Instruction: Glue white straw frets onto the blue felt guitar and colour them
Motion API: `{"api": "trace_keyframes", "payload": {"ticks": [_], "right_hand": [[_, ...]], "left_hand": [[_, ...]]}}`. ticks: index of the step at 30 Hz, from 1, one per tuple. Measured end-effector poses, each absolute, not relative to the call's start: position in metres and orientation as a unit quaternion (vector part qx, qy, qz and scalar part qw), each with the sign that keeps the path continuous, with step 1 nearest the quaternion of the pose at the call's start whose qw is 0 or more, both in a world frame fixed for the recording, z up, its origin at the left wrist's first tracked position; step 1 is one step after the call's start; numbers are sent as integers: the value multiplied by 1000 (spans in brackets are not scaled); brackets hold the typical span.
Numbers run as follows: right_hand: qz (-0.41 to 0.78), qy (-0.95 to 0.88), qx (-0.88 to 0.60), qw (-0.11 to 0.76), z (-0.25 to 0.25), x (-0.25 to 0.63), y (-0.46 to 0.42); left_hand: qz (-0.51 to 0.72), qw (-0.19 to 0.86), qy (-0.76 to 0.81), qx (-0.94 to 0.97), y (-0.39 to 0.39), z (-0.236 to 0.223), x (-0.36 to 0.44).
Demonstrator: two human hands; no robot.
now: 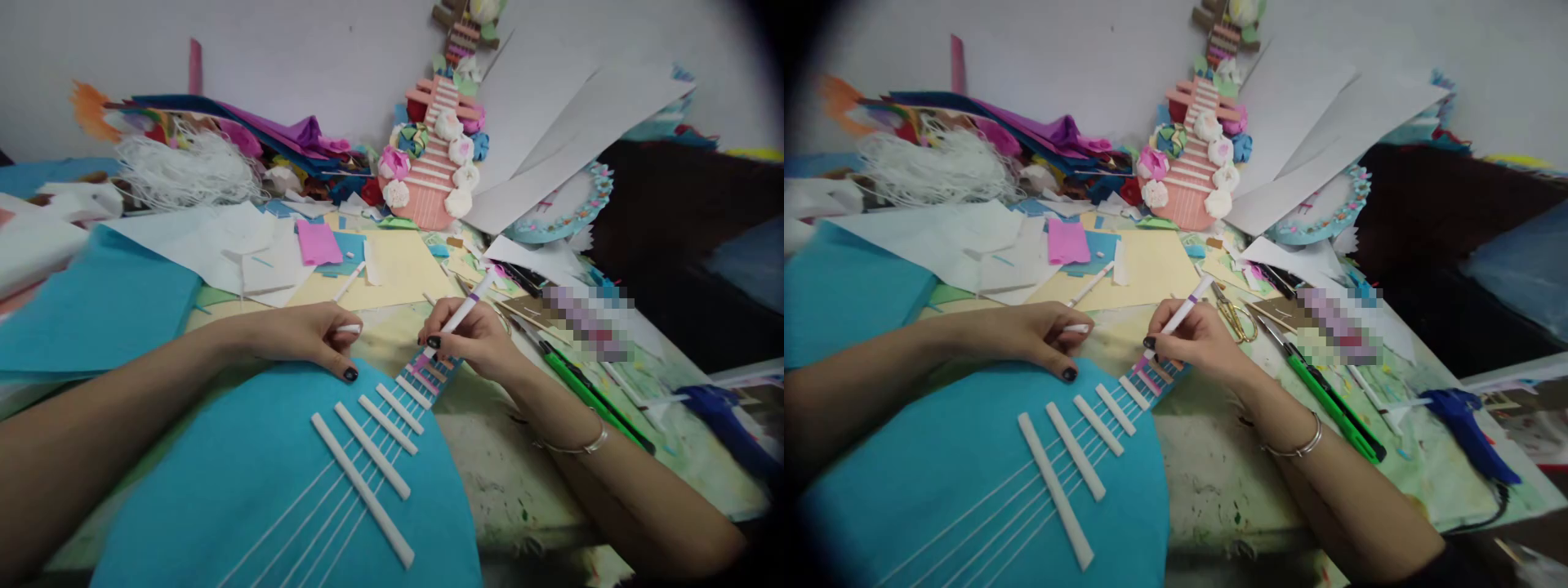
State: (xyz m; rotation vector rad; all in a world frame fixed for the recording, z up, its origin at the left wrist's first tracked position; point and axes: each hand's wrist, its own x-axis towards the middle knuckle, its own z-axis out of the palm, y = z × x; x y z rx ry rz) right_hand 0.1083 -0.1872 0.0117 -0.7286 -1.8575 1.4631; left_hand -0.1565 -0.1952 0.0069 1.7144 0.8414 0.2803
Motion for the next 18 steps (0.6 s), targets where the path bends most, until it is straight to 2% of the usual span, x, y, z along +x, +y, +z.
{"api": "trace_keyframes", "payload": {"ticks": [12,18], "right_hand": [[518,-741,-284,319,8,111,-187],[555,-716,-267,328,6,113,-186]], "left_hand": [[128,535,422,721,-195,6,-155],[115,557,401,719,-195,2,-158]]}}
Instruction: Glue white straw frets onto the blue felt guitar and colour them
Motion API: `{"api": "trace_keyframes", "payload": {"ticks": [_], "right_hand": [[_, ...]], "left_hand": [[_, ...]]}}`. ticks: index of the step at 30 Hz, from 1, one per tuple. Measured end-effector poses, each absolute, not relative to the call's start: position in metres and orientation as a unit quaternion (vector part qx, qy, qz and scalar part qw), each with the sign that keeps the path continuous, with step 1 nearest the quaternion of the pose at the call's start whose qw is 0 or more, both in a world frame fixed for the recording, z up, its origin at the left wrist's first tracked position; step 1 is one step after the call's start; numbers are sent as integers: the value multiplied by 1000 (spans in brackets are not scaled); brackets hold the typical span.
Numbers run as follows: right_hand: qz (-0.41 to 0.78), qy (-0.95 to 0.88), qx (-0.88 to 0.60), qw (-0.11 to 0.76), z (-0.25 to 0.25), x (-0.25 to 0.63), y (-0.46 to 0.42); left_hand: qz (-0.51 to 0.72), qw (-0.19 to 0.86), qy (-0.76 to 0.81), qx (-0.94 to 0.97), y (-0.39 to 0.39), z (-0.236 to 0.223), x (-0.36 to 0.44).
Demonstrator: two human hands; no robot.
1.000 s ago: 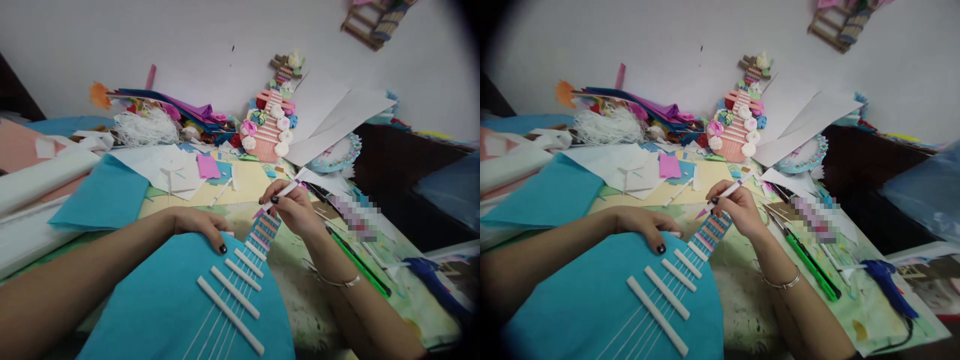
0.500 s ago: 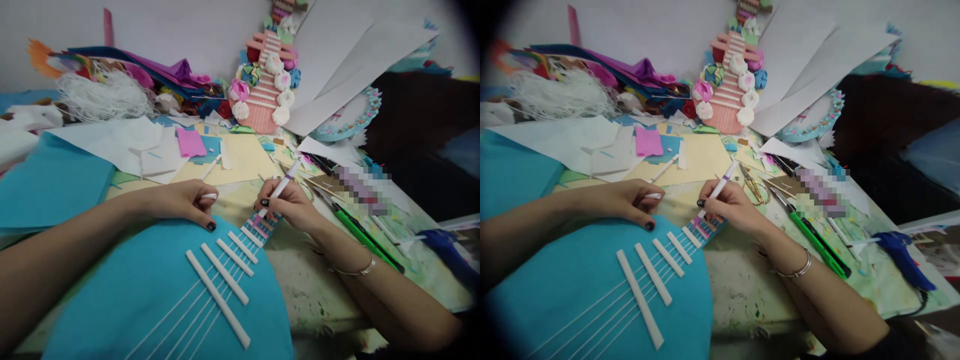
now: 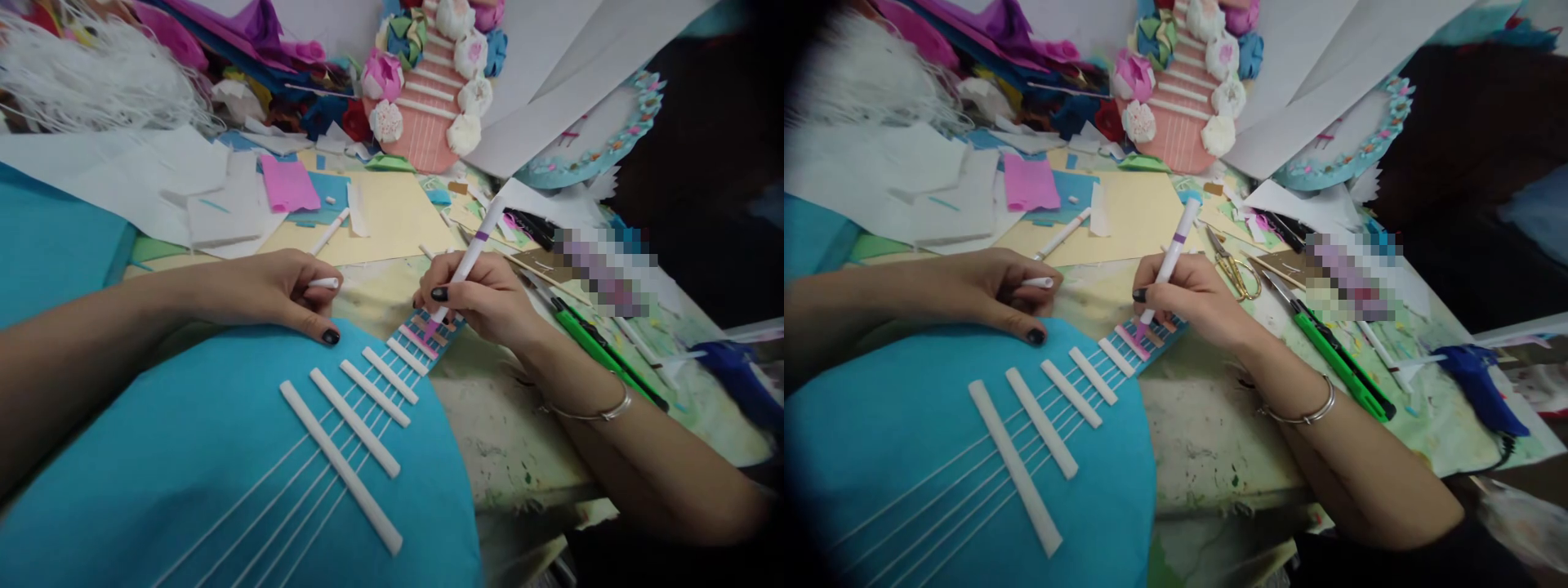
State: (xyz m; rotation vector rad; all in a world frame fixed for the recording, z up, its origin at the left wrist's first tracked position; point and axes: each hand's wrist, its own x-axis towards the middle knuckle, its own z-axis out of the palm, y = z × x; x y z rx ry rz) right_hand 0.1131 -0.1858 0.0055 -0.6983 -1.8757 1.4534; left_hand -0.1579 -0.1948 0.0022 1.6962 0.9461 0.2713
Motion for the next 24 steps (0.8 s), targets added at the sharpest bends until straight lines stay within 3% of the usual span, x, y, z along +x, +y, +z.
{"api": "trace_keyframes", "payload": {"ticks": [24], "right_hand": [[586,-707,-233,322,3,111,-183]], "left_hand": [[74,503,355,784,-187,0,-163]]}}
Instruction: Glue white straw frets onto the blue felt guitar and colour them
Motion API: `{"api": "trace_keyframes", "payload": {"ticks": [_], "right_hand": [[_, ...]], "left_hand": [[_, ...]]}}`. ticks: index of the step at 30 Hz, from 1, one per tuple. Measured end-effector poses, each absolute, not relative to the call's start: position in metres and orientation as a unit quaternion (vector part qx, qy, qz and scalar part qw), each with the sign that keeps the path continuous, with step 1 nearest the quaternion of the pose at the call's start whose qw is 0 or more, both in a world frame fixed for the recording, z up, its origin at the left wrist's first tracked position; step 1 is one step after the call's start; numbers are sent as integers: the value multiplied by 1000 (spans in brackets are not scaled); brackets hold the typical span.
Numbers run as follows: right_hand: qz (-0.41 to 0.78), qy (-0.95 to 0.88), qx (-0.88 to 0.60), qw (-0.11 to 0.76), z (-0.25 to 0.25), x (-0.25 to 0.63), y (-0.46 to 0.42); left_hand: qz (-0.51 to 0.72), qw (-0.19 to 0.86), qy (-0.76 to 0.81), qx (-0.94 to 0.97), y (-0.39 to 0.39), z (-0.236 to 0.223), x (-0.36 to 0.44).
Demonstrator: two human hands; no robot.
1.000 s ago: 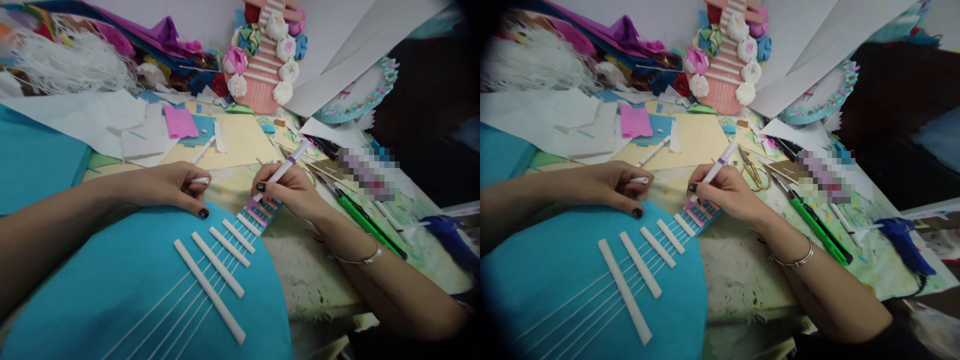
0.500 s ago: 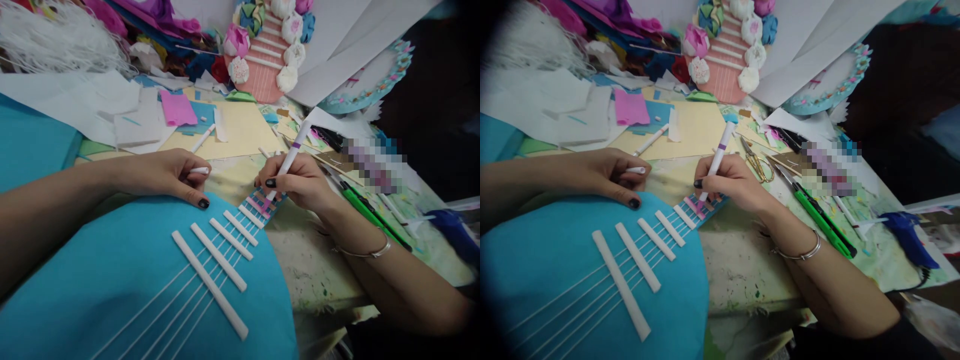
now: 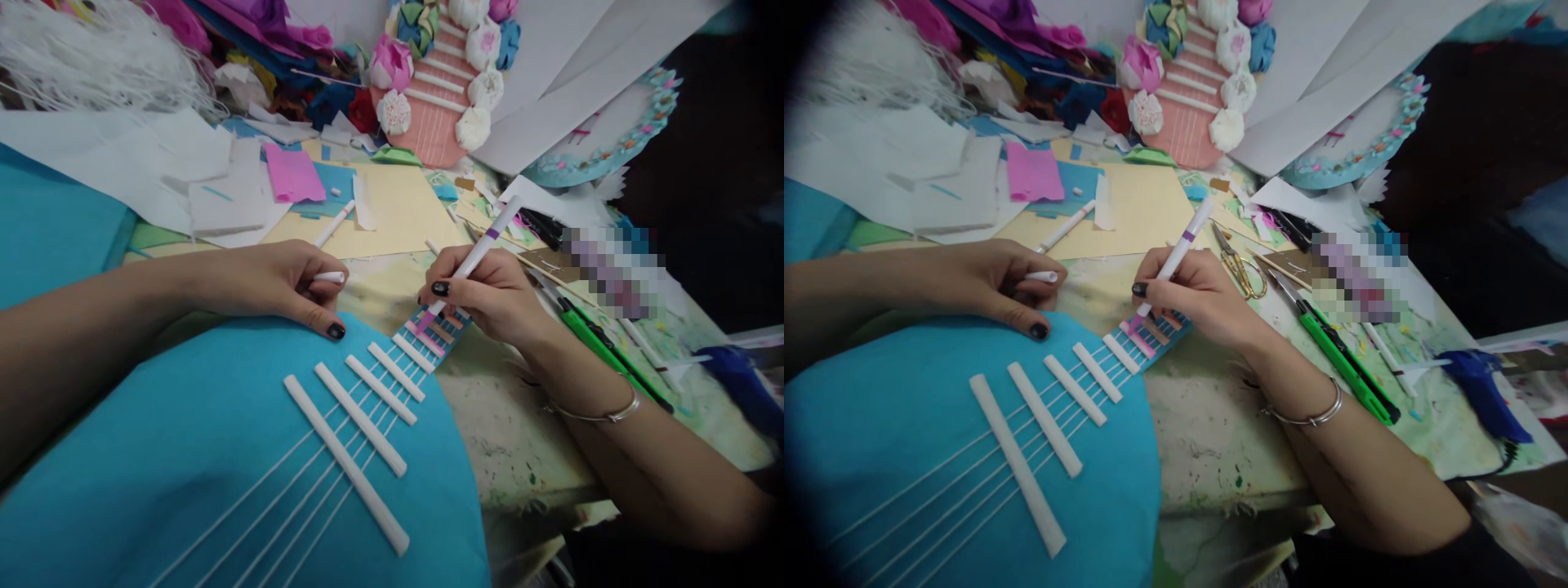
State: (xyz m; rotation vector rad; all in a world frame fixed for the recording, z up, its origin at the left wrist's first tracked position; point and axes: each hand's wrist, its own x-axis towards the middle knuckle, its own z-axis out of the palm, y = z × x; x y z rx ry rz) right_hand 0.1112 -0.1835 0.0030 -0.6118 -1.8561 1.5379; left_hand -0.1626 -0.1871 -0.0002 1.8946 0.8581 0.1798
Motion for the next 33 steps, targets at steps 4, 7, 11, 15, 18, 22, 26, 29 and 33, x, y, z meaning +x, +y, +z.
{"api": "trace_keyframes", "payload": {"ticks": [4,7,11,15,18,22,26,29,33], "right_hand": [[570,-715,-233,329,3,111,-185],[566,-723,-227,326,4,111,-186],[533,-747,-232,325,7,110,-188],[517,-761,-232,317,8,110,-188],[521,-761,-225,316,8,110,-188],[518,-765,-220,314,6,111,-187],[546,-748,-215,310,4,112,-186],[552,-740,-219,317,3,113,-187],[560,-735,-211,320,2,115,-185]], "left_hand": [[77,494,346,794,-188,0,-163],[74,497,352,790,-188,0,-163],[73,507,354,783,-187,-1,-162],[80,517,352,777,-187,0,-161],[82,520,356,772,-190,2,-161],[83,522,365,767,-191,1,-163],[79,519,361,771,-186,-3,-165],[74,525,363,766,-186,-2,-165],[77,532,369,758,-192,5,-161]]}}
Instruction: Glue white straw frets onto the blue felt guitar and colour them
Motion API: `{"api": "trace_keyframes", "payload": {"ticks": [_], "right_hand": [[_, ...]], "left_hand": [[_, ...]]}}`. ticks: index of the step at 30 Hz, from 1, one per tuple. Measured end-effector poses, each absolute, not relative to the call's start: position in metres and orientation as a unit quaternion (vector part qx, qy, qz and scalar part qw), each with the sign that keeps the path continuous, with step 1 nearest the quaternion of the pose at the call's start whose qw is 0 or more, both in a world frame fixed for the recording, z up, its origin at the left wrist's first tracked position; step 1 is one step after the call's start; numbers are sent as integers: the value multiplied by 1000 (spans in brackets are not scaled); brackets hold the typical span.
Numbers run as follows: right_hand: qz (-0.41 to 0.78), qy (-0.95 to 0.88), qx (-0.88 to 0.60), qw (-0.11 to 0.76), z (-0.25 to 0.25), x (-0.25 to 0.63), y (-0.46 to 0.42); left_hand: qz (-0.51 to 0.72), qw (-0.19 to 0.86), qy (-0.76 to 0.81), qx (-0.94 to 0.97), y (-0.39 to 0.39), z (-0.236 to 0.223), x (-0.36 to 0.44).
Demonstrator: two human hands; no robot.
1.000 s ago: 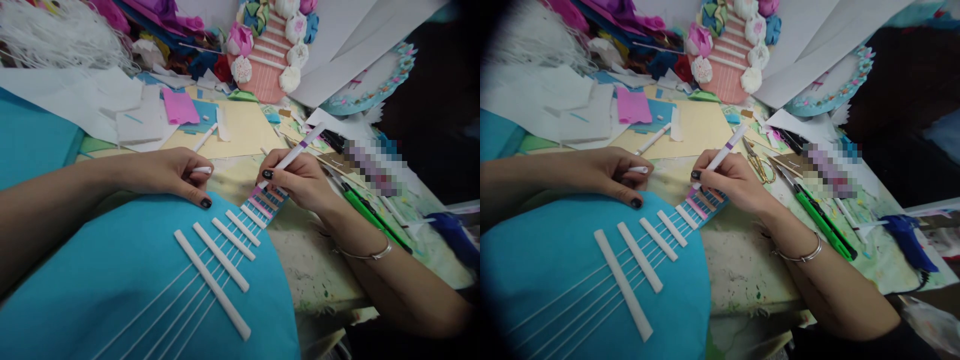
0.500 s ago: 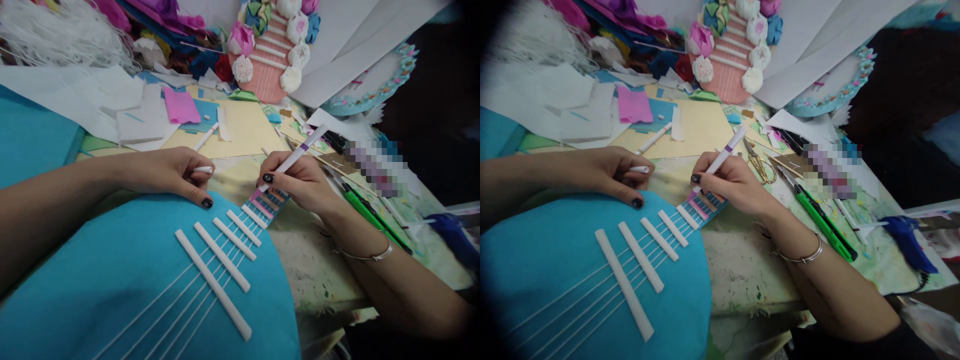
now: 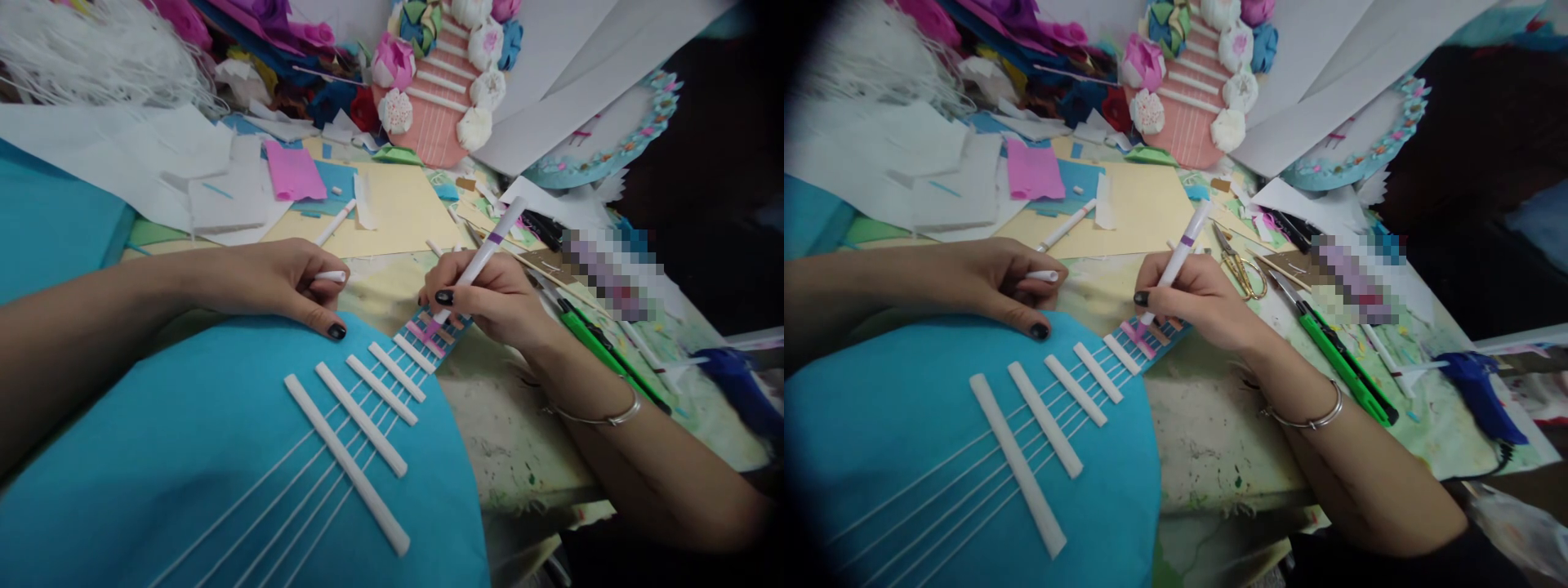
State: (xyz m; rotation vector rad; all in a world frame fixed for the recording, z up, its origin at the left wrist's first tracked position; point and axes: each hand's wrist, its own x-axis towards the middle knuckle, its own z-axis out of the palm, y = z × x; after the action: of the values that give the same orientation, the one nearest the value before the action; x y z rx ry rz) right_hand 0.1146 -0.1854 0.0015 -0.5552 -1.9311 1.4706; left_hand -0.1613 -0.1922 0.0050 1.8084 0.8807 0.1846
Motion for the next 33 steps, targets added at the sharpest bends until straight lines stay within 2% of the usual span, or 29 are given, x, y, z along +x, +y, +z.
{"api": "trace_keyframes", "payload": {"ticks": [14,20,25,33], "right_hand": [[582,-725,-195,312,0,118,-182],[608,-724,-175,274,-1,120,-180],[611,-701,-190,316,-1,117,-180],[630,-692,-180,303,-2,119,-178]], "left_hand": [[73,530,376,756,-201,17,-154],[63,517,366,771,-197,13,-157],[70,521,363,769,-198,12,-159],[70,513,354,779,-199,13,-157]]}}
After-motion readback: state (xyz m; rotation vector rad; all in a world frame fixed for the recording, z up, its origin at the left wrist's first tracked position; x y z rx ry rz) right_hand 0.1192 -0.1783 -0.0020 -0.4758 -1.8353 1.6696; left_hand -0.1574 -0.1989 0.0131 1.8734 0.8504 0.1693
